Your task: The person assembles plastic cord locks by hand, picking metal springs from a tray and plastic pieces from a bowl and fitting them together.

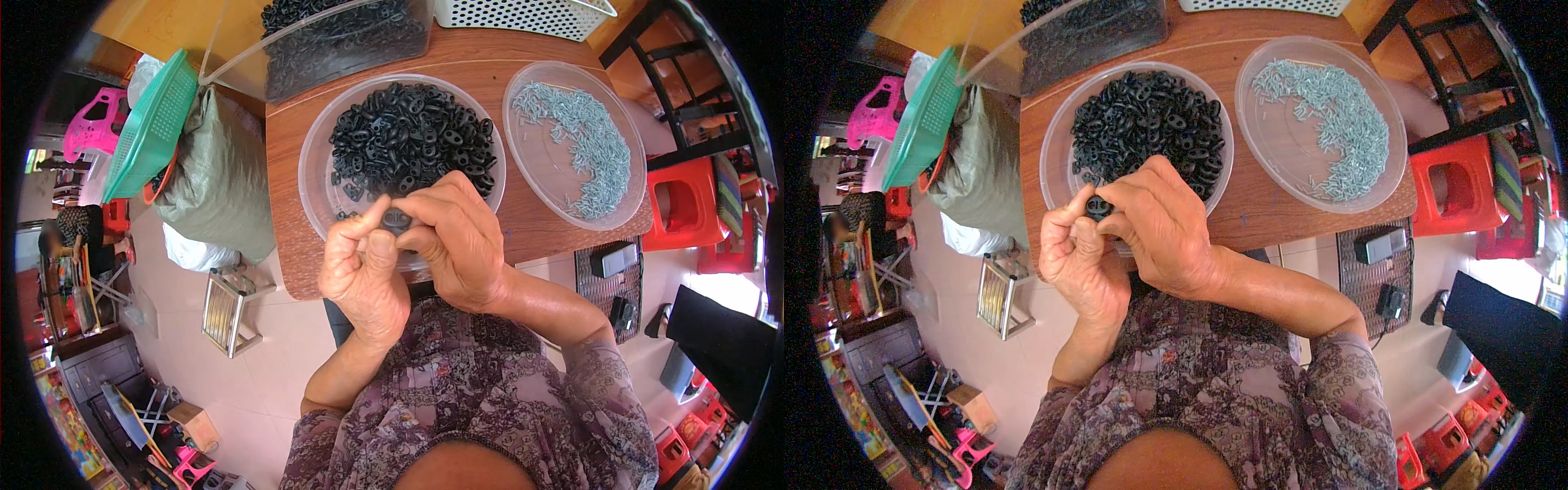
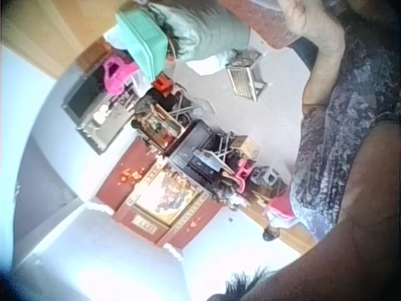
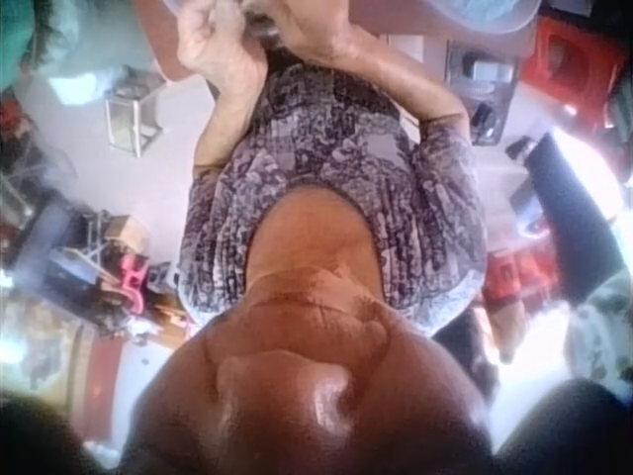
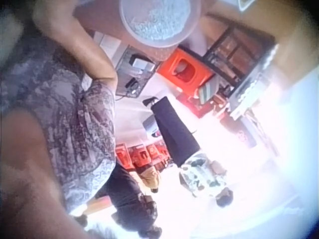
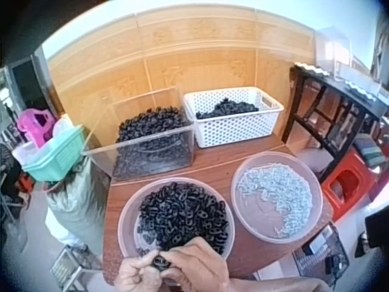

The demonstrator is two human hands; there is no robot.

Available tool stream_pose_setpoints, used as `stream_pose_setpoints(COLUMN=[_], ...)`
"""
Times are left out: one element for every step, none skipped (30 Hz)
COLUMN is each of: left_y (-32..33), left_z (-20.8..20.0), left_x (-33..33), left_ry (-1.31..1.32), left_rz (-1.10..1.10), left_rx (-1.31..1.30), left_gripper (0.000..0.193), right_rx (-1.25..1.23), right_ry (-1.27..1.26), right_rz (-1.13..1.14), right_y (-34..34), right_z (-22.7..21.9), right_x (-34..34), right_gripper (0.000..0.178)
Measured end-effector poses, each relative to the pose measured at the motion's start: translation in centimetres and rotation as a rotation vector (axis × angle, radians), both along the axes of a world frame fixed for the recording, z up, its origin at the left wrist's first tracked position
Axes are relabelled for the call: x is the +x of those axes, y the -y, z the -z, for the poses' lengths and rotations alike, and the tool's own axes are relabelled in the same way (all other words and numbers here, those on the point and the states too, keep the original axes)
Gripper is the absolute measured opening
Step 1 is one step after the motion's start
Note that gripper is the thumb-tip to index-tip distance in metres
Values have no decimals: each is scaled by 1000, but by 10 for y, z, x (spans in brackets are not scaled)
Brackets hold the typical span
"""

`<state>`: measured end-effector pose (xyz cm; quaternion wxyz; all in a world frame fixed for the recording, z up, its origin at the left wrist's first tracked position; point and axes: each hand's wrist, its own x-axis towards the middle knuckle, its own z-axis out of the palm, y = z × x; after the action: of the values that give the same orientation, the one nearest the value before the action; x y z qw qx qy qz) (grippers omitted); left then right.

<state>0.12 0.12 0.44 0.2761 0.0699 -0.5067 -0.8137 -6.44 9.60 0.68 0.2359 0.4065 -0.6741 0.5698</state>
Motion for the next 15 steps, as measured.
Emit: stream_pose_setpoints(left_y=[-1,-4,-5,-6,-7,-7,-8,-10,-11,-7,-1,1,-1,-1,-1], left_z=[0,0,0,0,1,1,-1,-6,-9,-10,-11,-13,-15,-17,-18], left_x=[-1,-3,-4,-4,-4,-4,-4,-5,-6,-5,-3,-2,-5,-5,-5], left_ry=[0,-5,-10,-10,-6,-2,-2,16,34,34,35,36,57,57,74], left_rz=[1,-36,-73,-73,-65,-56,-57,-77,-96,-97,-71,-45,-106,-109,-104], left_rx=[0,11,22,22,36,50,50,54,58,58,42,26,18,17,5], left_gripper=[28,26,24,24,22,20,20,19,19,19,20,21,23,23,23], right_rx=[0,-10,-20,-21,-17,-14,-14,4,21,21,21,20,21,35,49], right_ry=[0,-4,-8,-7,-33,-58,-58,-66,-74,-74,-114,-154,-154,-139,-123], right_rz=[1,13,24,24,42,59,58,55,50,49,25,0,1,16,32], right_y=[1,2,3,4,5,6,6,6,6,6,7,7,7,7,7], right_z=[0,1,1,2,5,6,6,5,5,4,4,3,1,-2,-4], right_x=[1,1,1,2,2,1,1,2,2,0,-4,-6,-5,-4,-4], right_gripper=[30,30,31,31,31,32,32,33,33,33,33,33,33,33,33])
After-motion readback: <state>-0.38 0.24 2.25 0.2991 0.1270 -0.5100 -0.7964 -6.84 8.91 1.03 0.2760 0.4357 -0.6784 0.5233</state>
